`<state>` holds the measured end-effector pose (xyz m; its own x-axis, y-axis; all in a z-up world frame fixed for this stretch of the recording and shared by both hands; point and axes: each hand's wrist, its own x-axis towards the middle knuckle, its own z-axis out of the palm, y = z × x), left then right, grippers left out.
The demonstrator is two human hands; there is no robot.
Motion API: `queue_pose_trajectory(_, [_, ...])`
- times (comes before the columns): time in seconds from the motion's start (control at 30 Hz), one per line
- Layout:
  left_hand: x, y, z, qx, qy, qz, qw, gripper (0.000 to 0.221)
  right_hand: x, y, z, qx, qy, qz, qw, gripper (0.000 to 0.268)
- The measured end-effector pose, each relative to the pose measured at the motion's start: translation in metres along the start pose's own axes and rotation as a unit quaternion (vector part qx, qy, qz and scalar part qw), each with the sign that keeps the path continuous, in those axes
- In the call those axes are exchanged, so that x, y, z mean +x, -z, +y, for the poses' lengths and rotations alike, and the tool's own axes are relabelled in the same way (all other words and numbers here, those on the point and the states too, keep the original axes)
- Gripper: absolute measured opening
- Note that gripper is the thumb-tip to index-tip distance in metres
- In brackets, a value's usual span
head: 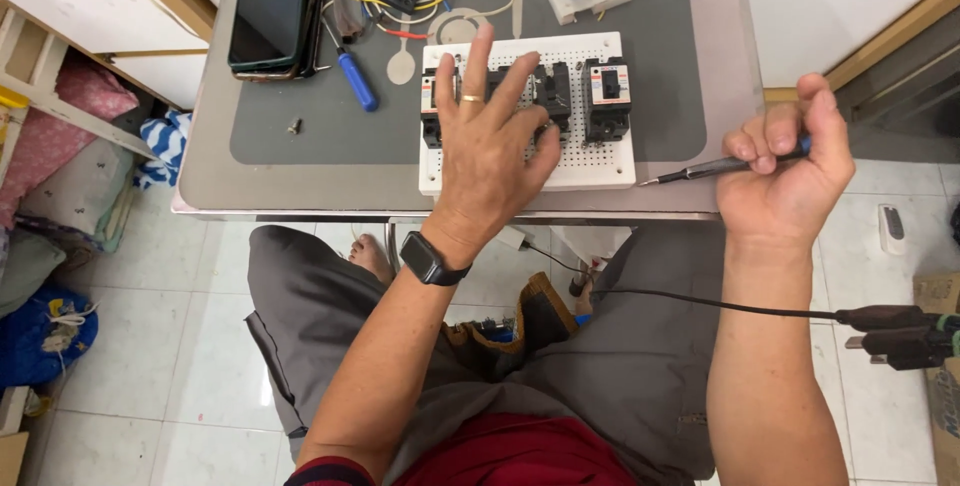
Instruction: Using a screwdriver to tighten screws on circuit breakers mounted on a perforated board.
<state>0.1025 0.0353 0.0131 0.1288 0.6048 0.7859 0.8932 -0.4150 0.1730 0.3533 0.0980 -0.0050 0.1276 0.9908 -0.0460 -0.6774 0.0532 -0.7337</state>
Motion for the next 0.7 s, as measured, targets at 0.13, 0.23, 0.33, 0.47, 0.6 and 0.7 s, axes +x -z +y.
queue_pose_trajectory(0.13, [0.0, 0.002, -0.007, -0.008, 0.002, -0.008, 1.0, 0.011, 0.001, 0.003, 0.0, -0.002, -0.005, -0.017, 1.0, 0.01])
queue_pose_trajectory(0.23, [0.001, 0.01, -0.015, -0.046, 0.022, -0.004, 0.999, 0.01, 0.002, 0.004, 0.002, 0.003, -0.004, -0.016, 1.0, 0.009])
queue_pose_trajectory(0.33, [0.003, 0.021, -0.021, -0.107, 0.044, 0.027, 0.993, 0.009, 0.003, 0.007, 0.003, -0.026, -0.006, -0.007, 1.0, 0.009])
queue_pose_trajectory(0.47, [0.008, 0.033, -0.031, -0.144, 0.023, 0.015, 0.989, 0.01, 0.004, 0.004, 0.003, -0.035, -0.015, -0.004, 0.999, 0.012])
queue_pose_trajectory(0.6, [0.015, 0.039, -0.037, -0.162, -0.002, -0.04, 0.986, 0.007, 0.006, 0.006, 0.004, -0.042, -0.032, -0.008, 0.999, 0.012])
queue_pose_trajectory(0.7, [0.019, 0.04, -0.041, -0.175, -0.024, -0.093, 0.98, 0.009, 0.008, 0.012, 0.005, -0.053, -0.034, -0.031, 0.998, 0.013])
